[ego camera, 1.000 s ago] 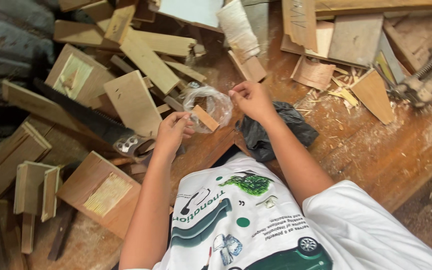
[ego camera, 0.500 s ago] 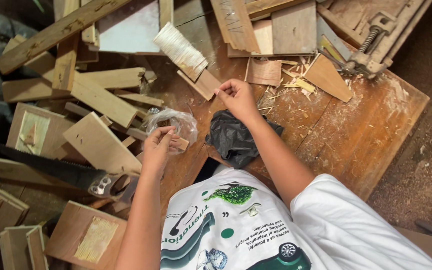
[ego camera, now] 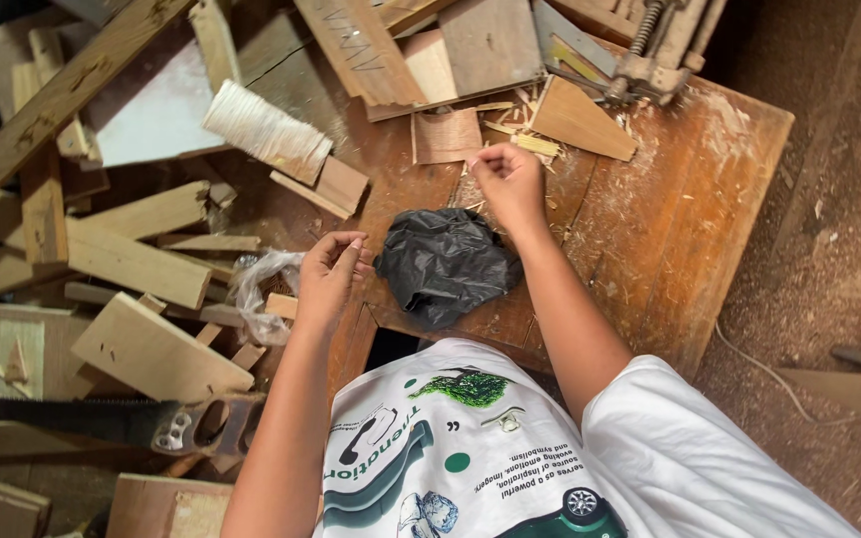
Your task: The person uses a hand saw to cut small wooden pieces on a workbench. They hold the wood with one hand and saw with the other, then inspect the cut pieces and handle a hammer and additional wood scraps.
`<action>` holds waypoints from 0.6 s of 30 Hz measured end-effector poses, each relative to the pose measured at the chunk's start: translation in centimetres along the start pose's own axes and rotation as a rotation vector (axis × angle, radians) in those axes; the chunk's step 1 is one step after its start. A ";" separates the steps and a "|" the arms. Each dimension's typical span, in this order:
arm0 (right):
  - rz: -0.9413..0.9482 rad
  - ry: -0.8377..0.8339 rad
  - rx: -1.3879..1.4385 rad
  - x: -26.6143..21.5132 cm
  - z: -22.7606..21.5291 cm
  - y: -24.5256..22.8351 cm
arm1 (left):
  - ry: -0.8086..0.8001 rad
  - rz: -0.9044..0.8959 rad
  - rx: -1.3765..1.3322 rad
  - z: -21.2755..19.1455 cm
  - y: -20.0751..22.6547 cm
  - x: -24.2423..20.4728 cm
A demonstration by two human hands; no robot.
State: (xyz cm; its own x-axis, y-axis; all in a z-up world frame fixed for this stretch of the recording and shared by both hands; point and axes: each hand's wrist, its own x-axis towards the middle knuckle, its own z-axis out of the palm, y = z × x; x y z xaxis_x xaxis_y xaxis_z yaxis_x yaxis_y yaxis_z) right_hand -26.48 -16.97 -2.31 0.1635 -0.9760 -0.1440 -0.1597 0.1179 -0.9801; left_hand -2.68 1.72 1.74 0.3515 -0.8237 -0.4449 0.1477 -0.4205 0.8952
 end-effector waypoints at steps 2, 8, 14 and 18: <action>0.041 0.186 -0.157 1.1 -2.5 0.7 | -0.036 -0.007 0.020 1.1 0.6 0.7; -0.125 0.305 -0.945 3.8 -11.3 2.2 | -0.134 -0.004 0.055 4.6 1.3 2.4; -0.174 0.221 -0.986 3.9 -13.1 3.1 | -0.152 -0.044 0.063 5.9 1.2 3.5; -0.243 0.281 -0.969 3.3 -12.0 3.9 | -0.155 -0.040 0.074 6.7 1.4 3.8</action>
State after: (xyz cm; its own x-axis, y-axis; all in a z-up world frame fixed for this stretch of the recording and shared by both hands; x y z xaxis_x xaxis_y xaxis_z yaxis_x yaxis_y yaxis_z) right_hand -38.21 -21.95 -5.00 0.0827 -0.9760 0.2015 -0.8874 -0.1642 -0.4307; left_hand -7.32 -4.58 1.13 0.1989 -0.8521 -0.4841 0.0883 -0.4764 0.8748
